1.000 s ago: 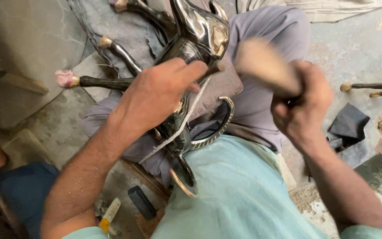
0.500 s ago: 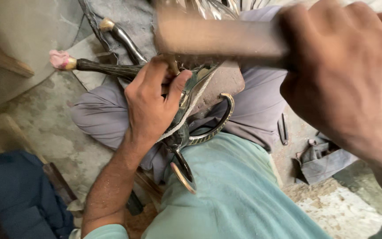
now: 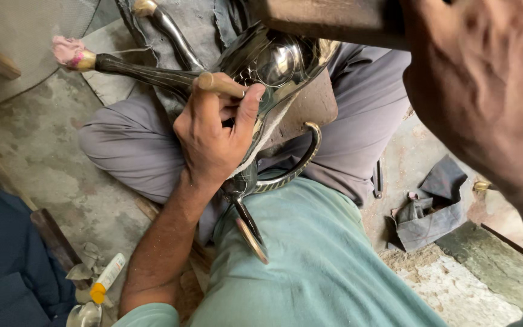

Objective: The person sits on the floor and uses a metal chisel and hammer to engrave a decorative pattern onto a polished metal animal figurine. They repeatedly strike the chisel to create a textured design on the figurine's body.

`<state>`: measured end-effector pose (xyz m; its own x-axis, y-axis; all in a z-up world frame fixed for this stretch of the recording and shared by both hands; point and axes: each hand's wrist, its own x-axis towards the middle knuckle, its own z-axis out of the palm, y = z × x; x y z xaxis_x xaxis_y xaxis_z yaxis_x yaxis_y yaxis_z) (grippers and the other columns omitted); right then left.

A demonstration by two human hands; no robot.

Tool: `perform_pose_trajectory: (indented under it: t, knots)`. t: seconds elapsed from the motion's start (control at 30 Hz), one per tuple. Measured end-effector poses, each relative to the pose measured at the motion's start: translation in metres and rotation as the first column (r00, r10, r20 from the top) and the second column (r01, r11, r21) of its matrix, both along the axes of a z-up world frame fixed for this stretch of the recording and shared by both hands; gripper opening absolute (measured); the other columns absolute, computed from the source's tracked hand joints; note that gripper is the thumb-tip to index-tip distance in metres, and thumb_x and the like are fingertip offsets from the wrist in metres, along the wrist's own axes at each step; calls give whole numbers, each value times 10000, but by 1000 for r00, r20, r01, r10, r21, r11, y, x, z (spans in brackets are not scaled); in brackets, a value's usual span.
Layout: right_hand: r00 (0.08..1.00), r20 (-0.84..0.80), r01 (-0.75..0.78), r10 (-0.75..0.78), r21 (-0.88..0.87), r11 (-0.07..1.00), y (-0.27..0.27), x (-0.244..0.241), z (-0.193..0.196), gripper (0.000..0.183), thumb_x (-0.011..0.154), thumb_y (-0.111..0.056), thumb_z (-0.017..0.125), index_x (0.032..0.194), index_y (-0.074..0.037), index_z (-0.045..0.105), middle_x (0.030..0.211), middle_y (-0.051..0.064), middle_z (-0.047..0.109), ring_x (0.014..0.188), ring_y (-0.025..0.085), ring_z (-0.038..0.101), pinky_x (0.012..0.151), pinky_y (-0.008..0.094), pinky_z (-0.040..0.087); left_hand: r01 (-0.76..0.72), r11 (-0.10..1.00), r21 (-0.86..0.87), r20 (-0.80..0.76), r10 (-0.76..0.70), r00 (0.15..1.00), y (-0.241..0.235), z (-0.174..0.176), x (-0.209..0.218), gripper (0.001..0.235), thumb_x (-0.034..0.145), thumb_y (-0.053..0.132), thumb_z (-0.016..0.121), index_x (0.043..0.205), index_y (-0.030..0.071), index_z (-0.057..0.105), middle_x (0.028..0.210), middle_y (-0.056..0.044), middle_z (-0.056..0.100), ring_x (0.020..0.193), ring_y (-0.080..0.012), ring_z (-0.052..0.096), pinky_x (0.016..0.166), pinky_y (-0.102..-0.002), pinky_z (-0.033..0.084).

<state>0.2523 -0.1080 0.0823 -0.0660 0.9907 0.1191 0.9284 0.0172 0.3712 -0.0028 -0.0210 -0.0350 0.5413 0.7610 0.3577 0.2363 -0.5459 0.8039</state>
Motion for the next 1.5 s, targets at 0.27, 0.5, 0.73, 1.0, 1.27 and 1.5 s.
perform_pose_trajectory:
  t: [0.27, 0.5, 0.73, 1.0, 1.27, 1.5]
  knots:
    - [900, -428, 25, -87, -147, 989, -4, -28, 31, 349, 1000, 47, 611, 1338, -37, 620, 995, 149, 667, 753, 229, 603, 629, 349, 486, -58, 997, 56, -85, 62, 994, -4, -5, -4, 249, 1048, 193, 786, 1068, 29, 600, 942, -62, 708, 758, -158, 715, 655, -291, 591]
    - [803, -570, 74, -176, -198, 977, -16, -18, 23, 417, 975, 129, 589, 1372, 1, 588, 965, 189, 659, 708, 255, 615, 578, 351, 483, 69, 973, 220, -188, -27, 982, 6, -6, -11, 223, 1066, 247, 749, 1173, 87, 637, 978, -67, 707, 828, -225, 710, 704, -343, 575]
    - [746, -651, 142, -143, -54, 988, -39, 0, 6, 398, 976, 143, 622, 1361, 78, 539, 1073, 237, 644, 918, 325, 662, 785, 381, 544, 316, 944, 96, -189, -294, 937, 26, 20, 6, 319, 1069, 264, 720, 1297, 70, 608, 898, -54, 654, 765, -195, 692, 642, -318, 575]
    - [864, -470, 246, -182, 78, 966, -80, -10, -30, 374, 872, 58, 689, 1219, 8, 558, 997, 194, 652, 889, 342, 670, 798, 424, 565, 523, 851, 41, -358, -477, 803, 44, 56, 20, 257, 1053, 217, 750, 1211, 75, 607, 859, -91, 610, 746, -269, 663, 625, -373, 542]
    - [67, -973, 676, -222, -119, 727, -111, -55, -93, 341, 864, 10, 609, 1188, -16, 505, 998, 154, 646, 801, 258, 668, 664, 403, 556, 639, 769, -4, -449, -572, 687, 49, 64, 41, 93, 1028, 83, 650, 1105, 79, 599, 818, -91, 614, 772, -312, 692, 618, -414, 543]
    - [315, -899, 672, -305, -16, 741, -130, -67, -110, 328, 913, 54, 632, 1226, -15, 562, 993, 212, 644, 888, 319, 684, 791, 387, 552, 679, 734, 2, -534, -573, 622, 46, 66, 49, 160, 998, 173, 677, 1142, 109, 649, 719, -96, 606, 653, -315, 669, 547, -433, 520]
